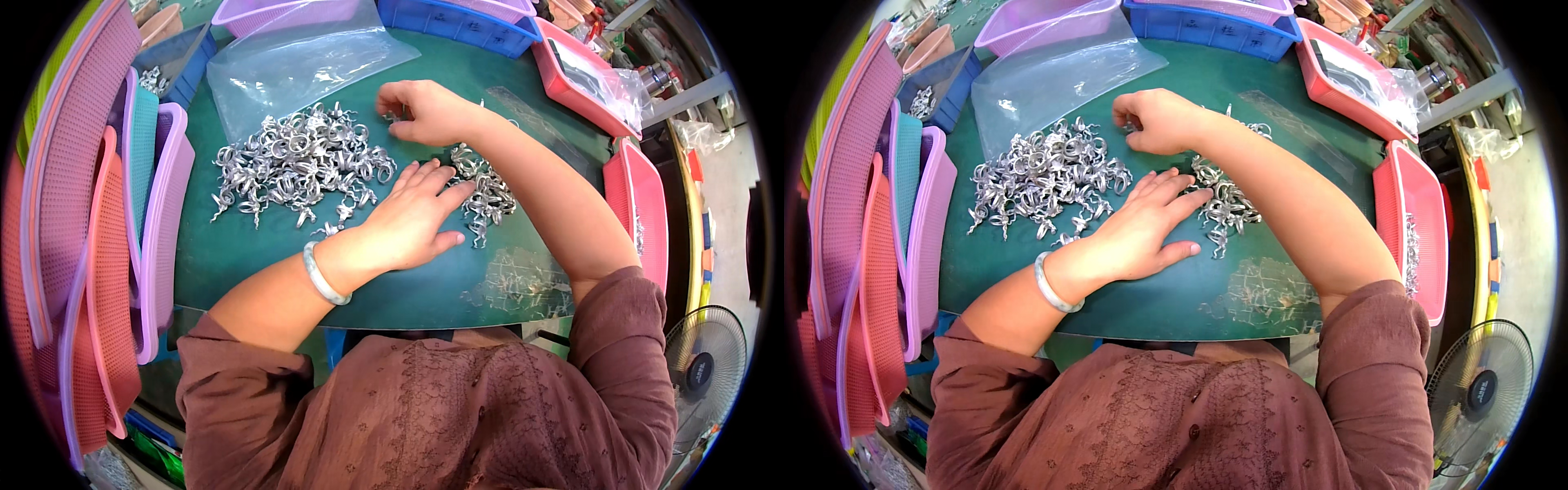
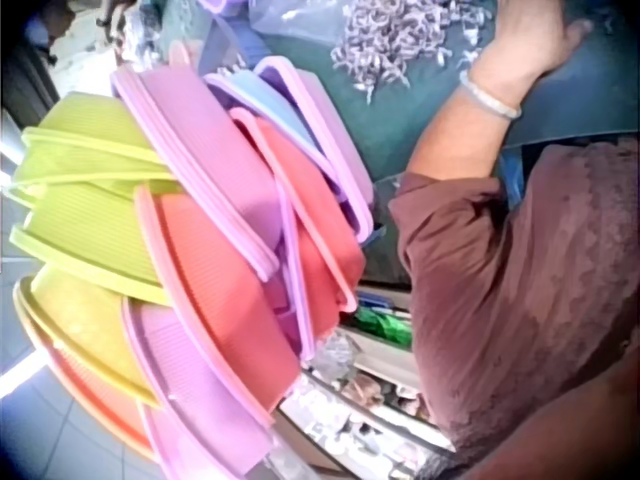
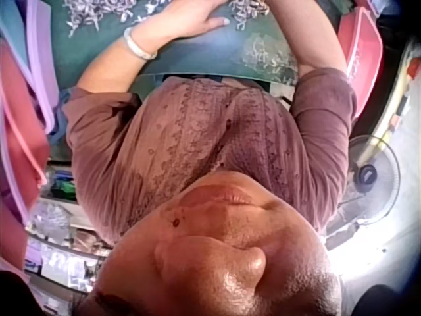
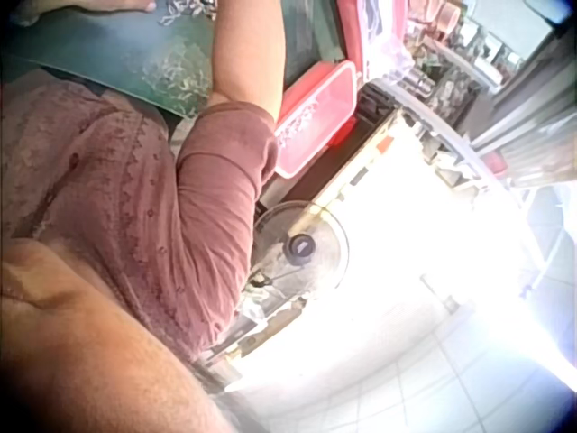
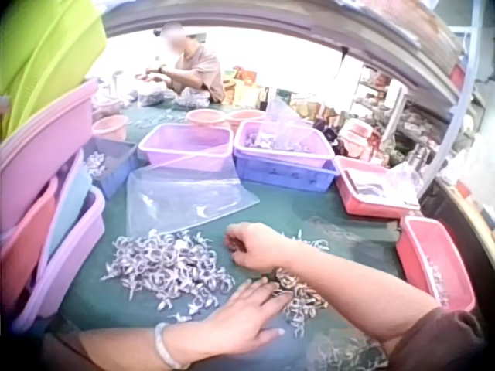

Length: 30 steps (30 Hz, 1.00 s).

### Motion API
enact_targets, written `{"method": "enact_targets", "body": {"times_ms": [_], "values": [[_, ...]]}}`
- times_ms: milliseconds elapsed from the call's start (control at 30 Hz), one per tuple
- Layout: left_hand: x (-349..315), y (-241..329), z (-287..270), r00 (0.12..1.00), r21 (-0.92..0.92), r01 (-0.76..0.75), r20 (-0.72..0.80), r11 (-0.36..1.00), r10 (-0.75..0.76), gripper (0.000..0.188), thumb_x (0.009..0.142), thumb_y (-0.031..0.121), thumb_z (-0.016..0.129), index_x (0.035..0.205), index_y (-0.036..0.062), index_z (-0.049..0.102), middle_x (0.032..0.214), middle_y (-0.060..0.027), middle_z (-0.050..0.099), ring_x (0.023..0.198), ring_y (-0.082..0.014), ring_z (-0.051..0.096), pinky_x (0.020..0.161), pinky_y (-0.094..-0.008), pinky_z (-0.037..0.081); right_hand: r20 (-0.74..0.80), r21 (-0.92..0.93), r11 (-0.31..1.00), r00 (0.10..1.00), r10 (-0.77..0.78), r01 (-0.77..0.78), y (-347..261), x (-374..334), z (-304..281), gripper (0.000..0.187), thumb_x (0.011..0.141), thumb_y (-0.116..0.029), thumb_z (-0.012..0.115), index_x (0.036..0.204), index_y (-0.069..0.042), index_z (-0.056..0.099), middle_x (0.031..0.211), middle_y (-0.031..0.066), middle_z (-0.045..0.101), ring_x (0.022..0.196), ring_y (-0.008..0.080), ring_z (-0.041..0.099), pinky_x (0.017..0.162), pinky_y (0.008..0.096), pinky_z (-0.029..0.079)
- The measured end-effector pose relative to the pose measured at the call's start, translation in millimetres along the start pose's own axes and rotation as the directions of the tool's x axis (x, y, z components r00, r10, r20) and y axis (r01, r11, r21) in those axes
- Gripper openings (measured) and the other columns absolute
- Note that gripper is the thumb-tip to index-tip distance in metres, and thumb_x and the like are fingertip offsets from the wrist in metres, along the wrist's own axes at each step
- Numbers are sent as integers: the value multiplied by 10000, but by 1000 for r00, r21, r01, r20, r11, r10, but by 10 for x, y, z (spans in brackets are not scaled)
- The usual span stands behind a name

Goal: The person sorts a pile of small metal clips, gathers them into a plastic bag, and then writes on a small white card before putting more clips into a second plastic bag.

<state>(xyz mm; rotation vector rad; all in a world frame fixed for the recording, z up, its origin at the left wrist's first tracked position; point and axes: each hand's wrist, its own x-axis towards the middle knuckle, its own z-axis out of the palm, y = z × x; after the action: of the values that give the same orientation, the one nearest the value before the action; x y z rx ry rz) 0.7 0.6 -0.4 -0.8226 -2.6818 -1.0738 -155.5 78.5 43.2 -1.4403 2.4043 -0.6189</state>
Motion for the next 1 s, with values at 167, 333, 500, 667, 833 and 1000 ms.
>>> {"method": "enact_targets", "body": {"times_ms": [167, 333, 500, 667, 833, 1000], "values": [[5, 9, -10, 1000, 3, 8, 9, 1000, -8, 631, 770, 231, 701, 1323, 73, 441, 1318, -226, 410, 1274, -443, 341, 1080, -528, 241, 6, -3, 1000, 1000, -18, 18, -174, 118, 147, 248, 754, -187, 646, 959, -48, 644, 815, 112, 601, 729, 263, 595, 673, 369, 490], [-1, 3, -41, 1000, -16, 6, 27, 1000, -6, 636, 771, 229, 701, 1327, 72, 436, 1321, -229, 408, 1278, -443, 338, 1082, -524, 242, -53, -46, 997, 997, 65, -67, -116, 125, 180, 198, 747, -162, 625, 899, -38, 660, 830, 143, 631, 751, 300, 618, 693, 381, 496], [-3, 18, -36, 1000, -2, 10, 15, 1000, -10, 643, 769, 222, 705, 1332, 79, 430, 1324, -235, 410, 1285, -447, 334, 1083, -529, 245, -111, -199, 965, 982, 153, -172, 141, -72, -73, 200, 721, -143, 583, 881, -74, 679, 811, 151, 665, 800, 329, 637, 730, 416, 507], [-3, 27, -17, 1000, 5, 19, 9, 1000, -19, 640, 768, 219, 708, 1329, 82, 435, 1324, -237, 410, 1279, -445, 343, 1081, -532, 249, 40, -647, 745, 968, 246, -162, 28, -281, -292, 261, 703, -63, 598, 950, -90, 679, 1001, 120, 631, 985, 301, 595, 797, 419, 510], [4, 35, -15, 999, -10, -18, -29, 1000, 17, 626, 767, 216, 708, 1316, 56, 454, 1325, -238, 403, 1263, -436, 358, 1068, -520, 267, 59, -325, 939, 994, -97, 111, -134, -294, -108, 273, 705, -85, 646, 976, -56, 639, 1039, 131, 587, 1005, 314, 544, 833, 406, 479], [-4, 45, -49, 998, -112, 43, 42, 993, -39, 621, 758, 208, 709, 1301, 27, 467, 1321, -245, 401, 1262, -430, 350, 1053, -487, 286, 134, 7, 999, 990, -44, 44, -322, -247, 95, 324, 729, -177, 687, 996, -9, 610, 876, 139, 626, 796, 264, 618, 722, 363, 504]]}}
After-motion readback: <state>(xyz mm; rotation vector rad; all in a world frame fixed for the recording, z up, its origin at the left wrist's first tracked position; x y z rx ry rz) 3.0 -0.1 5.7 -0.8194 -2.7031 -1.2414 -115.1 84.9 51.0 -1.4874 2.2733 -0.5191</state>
